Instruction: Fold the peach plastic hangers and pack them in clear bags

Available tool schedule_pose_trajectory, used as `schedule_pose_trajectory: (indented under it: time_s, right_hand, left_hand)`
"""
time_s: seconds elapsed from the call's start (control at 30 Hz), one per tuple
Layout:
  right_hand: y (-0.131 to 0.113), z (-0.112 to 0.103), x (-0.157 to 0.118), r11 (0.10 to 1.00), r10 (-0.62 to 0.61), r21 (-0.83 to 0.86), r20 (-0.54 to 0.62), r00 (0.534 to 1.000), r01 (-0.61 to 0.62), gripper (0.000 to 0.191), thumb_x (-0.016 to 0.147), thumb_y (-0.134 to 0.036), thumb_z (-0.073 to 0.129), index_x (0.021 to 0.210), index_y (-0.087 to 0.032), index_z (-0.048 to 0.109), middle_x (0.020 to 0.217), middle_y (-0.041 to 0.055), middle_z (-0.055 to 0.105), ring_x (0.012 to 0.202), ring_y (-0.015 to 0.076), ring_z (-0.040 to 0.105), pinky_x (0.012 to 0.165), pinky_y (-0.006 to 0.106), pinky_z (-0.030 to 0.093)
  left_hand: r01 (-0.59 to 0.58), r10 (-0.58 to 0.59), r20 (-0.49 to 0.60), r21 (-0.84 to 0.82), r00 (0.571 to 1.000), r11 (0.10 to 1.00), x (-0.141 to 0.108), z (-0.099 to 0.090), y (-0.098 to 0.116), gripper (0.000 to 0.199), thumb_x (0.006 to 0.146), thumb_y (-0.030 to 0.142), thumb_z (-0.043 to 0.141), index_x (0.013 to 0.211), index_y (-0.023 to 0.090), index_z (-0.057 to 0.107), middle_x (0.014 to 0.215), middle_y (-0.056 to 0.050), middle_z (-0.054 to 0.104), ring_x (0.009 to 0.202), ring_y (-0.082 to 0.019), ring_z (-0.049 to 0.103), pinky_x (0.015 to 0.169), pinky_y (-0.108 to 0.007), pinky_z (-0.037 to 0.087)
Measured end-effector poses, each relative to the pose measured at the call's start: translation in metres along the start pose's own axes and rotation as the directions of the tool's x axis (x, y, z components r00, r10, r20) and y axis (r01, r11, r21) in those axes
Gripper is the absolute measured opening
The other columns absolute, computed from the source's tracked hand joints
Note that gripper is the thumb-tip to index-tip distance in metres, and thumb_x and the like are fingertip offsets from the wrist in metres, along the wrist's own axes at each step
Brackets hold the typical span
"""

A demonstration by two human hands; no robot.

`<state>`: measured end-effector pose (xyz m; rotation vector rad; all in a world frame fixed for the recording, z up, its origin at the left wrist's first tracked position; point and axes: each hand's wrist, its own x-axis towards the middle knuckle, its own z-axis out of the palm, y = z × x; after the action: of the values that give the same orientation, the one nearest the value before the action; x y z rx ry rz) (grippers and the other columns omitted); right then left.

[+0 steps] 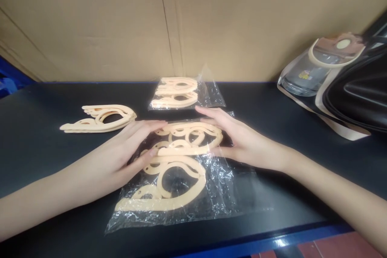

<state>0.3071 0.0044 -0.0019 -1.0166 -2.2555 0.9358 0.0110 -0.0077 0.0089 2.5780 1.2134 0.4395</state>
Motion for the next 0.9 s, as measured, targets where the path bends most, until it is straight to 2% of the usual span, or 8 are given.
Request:
schedule_pose_trajectory:
  time_s: [0.17,0.3,0.43,0.57,0.67,0.77,0.9]
  right_hand:
    - [0.003,0.006,0.004,0.999,-0.047,0.02,-0.042,0.998,0.048,0.086,0.08,-0.032,0.075,0.151,-0.038,0.026,0.154,0.0067,0.04,0.133,0.0286,0.05,0.108,0.049,0.046]
    - [0.002,0.012,0.006,0.984,-0.107,-0.157,-0.127,0.986,0.086,0.085,0.08,-0.038,0.075,0.151,-0.033,0.029,0.144,0.0089,0.051,0.121,0.0255,0.06,0.104,0.047,0.049]
    - [0.0,0.015,0.006,0.954,-0.157,-0.278,-0.139,0.978,0.114,0.082,0.082,-0.042,0.073,0.151,-0.029,0.03,0.134,0.0103,0.056,0.111,0.0246,0.063,0.1,0.047,0.051]
    - [-0.002,0.016,0.007,0.952,-0.145,-0.291,-0.157,0.977,0.094,0.078,0.083,-0.045,0.071,0.149,-0.028,0.033,0.131,0.0102,0.058,0.108,0.0242,0.063,0.096,0.046,0.054]
    - [-0.003,0.017,0.006,0.955,-0.124,-0.287,-0.164,0.979,0.073,0.076,0.084,-0.045,0.071,0.148,-0.029,0.034,0.131,0.0096,0.058,0.106,0.024,0.064,0.094,0.046,0.055]
    - [-0.003,0.016,0.005,0.957,-0.13,-0.278,-0.145,0.981,0.086,0.074,0.086,-0.042,0.069,0.149,-0.032,0.032,0.134,0.0085,0.056,0.109,0.0234,0.063,0.097,0.046,0.054]
    - [-0.001,0.012,0.004,0.976,-0.115,-0.198,-0.132,0.984,0.088,0.068,0.089,-0.033,0.067,0.148,-0.034,0.033,0.139,0.0071,0.054,0.114,0.0233,0.063,0.099,0.047,0.054]
  left_hand:
    - [0.054,-0.055,-0.015,-0.067,0.998,0.996,0.002,-0.002,0.001,0.042,0.1,0.04,0.036,0.136,0.021,0.045,0.132,-0.008,0.056,0.118,-0.027,0.053,0.102,-0.044,0.045]
    - [0.095,-0.099,-0.03,-0.112,0.995,0.989,0.004,-0.001,0.002,0.044,0.099,0.046,0.04,0.135,0.023,0.047,0.13,-0.006,0.058,0.117,-0.027,0.055,0.099,-0.042,0.047]
    - [0.063,-0.067,-0.046,-0.099,0.997,0.993,0.005,0.001,0.001,0.043,0.097,0.044,0.044,0.134,0.022,0.047,0.127,-0.007,0.06,0.114,-0.026,0.057,0.097,-0.042,0.048]
    - [0.068,-0.074,-0.051,-0.113,0.996,0.991,0.005,0.002,0.0,0.043,0.097,0.044,0.045,0.134,0.023,0.047,0.126,-0.007,0.06,0.112,-0.025,0.058,0.096,-0.041,0.048]
    - [0.066,-0.071,-0.038,-0.12,0.997,0.991,0.005,0.002,-0.001,0.048,0.093,0.047,0.053,0.134,0.025,0.048,0.128,-0.007,0.059,0.113,-0.027,0.057,0.095,-0.042,0.049]
    - [0.053,-0.056,-0.013,-0.127,0.998,0.99,0.005,0.001,-0.003,0.057,0.087,0.049,0.062,0.136,0.026,0.046,0.132,-0.007,0.056,0.115,-0.028,0.056,0.093,-0.041,0.051]
    - [0.05,-0.049,0.01,-0.131,0.999,0.99,0.005,0.0,-0.007,0.056,0.089,0.047,0.061,0.138,0.028,0.044,0.134,-0.006,0.055,0.118,-0.027,0.055,0.095,-0.04,0.051]
